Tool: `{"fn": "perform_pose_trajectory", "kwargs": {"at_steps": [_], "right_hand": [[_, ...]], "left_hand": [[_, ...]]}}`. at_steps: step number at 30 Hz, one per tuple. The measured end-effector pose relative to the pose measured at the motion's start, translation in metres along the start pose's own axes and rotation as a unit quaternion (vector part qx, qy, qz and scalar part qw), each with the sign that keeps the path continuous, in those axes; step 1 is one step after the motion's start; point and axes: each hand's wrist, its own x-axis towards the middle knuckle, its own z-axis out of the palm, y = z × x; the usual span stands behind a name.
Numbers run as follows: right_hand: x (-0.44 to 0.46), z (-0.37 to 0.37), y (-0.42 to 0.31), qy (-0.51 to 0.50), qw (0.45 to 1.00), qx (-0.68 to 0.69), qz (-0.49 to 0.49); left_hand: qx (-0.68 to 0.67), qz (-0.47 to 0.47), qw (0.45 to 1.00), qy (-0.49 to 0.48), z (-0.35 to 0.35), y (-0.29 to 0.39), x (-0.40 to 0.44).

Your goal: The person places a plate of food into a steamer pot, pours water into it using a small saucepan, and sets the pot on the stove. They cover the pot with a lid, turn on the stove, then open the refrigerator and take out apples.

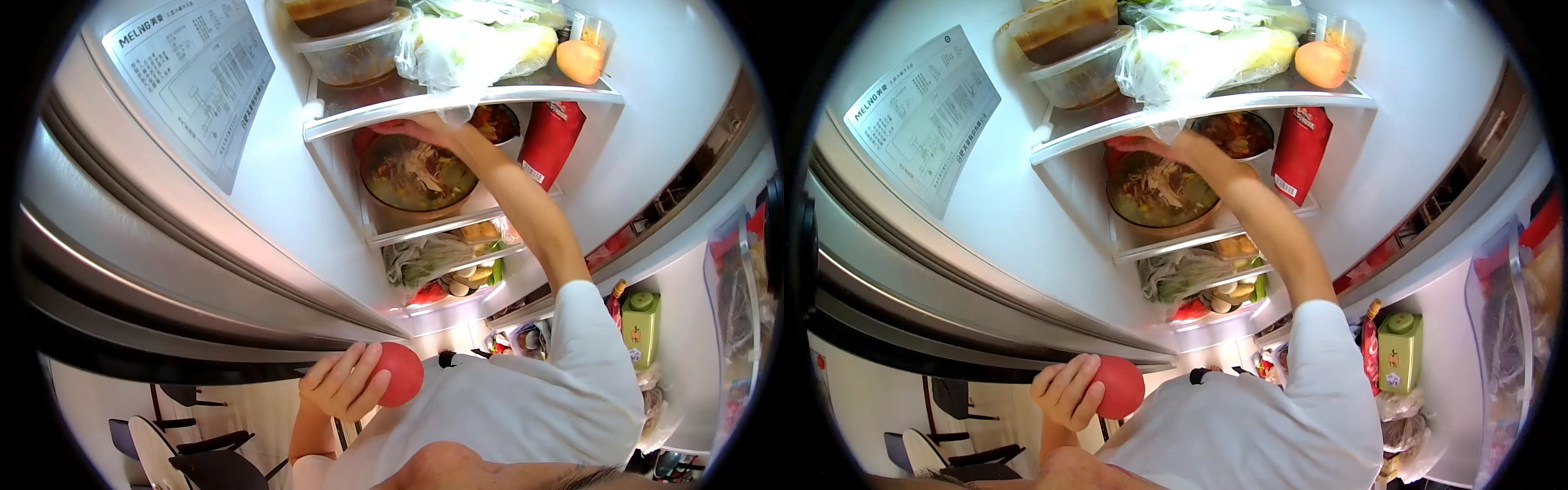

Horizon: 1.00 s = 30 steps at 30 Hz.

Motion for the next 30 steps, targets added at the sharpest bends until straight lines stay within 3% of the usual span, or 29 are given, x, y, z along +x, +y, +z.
{"fn": "perform_pose_trajectory", "kwargs": {"at_steps": [1, 2, 3, 5, 7, 8, 11, 12, 13, 14, 15, 16, 19, 22, 24, 26, 28, 30], "right_hand": [[-0.015, 0.017, -0.005, -0.019, 1.000, 0.017, -0.008], [-0.046, 0.054, -0.021, 0.055, 0.998, 0.035, 0.007], [-0.070, 0.072, -0.033, 0.110, 0.985, -0.096, 0.092], [-0.114, 0.101, -0.031, 0.081, 0.969, -0.221, -0.070], [-0.144, 0.116, -0.020, 0.100, 0.945, -0.294, -0.104], [-0.159, 0.124, -0.016, 0.103, 0.964, -0.223, -0.096], [-0.191, 0.132, -0.011, 0.127, 0.917, -0.339, -0.167], [-0.202, 0.135, -0.012, 0.138, 0.911, -0.349, -0.171], [-0.210, 0.137, -0.014, 0.148, 0.908, -0.353, -0.170], [-0.218, 0.140, -0.015, 0.157, 0.905, -0.357, -0.169], [-0.226, 0.144, -0.016, 0.164, 0.903, -0.360, -0.167], [-0.236, 0.147, -0.018, 0.173, 0.908, -0.353, -0.143], [-0.262, 0.151, 0.002, 0.234, 0.943, -0.201, -0.123], [-0.287, 0.161, 0.003, 0.239, 0.945, -0.165, -0.147], [-0.301, 0.171, 0.002, 0.236, 0.949, -0.143, -0.149], [-0.310, 0.176, 0.008, 0.198, 0.946, -0.195, -0.167], [-0.313, 0.186, 0.005, 0.166, 0.931, -0.281, -0.163], [-0.312, 0.192, -0.002, 0.129, 0.884, -0.422, -0.152]], "left_hand": [[0.009, 0.002, 1.000, -0.002, 0.000, 0.000, 0.001], [0.017, 0.004, 1.000, -0.002, 0.001, 0.001, 0.001], [0.025, 0.006, 1.000, -0.003, 0.001, 0.002, 0.002], [0.032, 0.011, 0.999, -0.002, 0.003, 0.002, 0.004], [0.042, 0.010, 0.999, -0.005, 0.004, 0.004, 0.005], [0.026, 0.012, 0.999, -0.018, 0.002, 0.005, 0.006], [-0.041, -0.019, 0.999, 0.017, 0.002, 0.012, 0.014], [-0.134, -0.058, 0.989, 0.031, 0.005, 0.017, 0.015], [-0.274, -0.183, 0.942, 0.057, 0.012, 0.033, 0.014], [-0.403, -0.303, 0.860, 0.078, 0.022, 0.057, 0.009], [-0.516, -0.414, 0.744, 0.094, 0.034, 0.073, 0.000], [-0.541, -0.472, 0.695, 0.037, 0.044, 0.070, -0.009], [-0.742, -0.573, 0.336, 0.096, 0.068, 0.073, 0.009], [-0.828, -0.546, 0.001, 0.132, 0.094, 0.065, -0.008], [-0.859, -0.481, -0.096, 0.145, 0.103, 0.070, -0.007], [-0.856, -0.475, -0.135, 0.155, 0.106, 0.078, 0.002], [-0.825, -0.530, -0.113, 0.162, 0.102, 0.081, 0.019], [-0.834, -0.510, -0.136, 0.161, 0.111, 0.084, 0.012]]}}
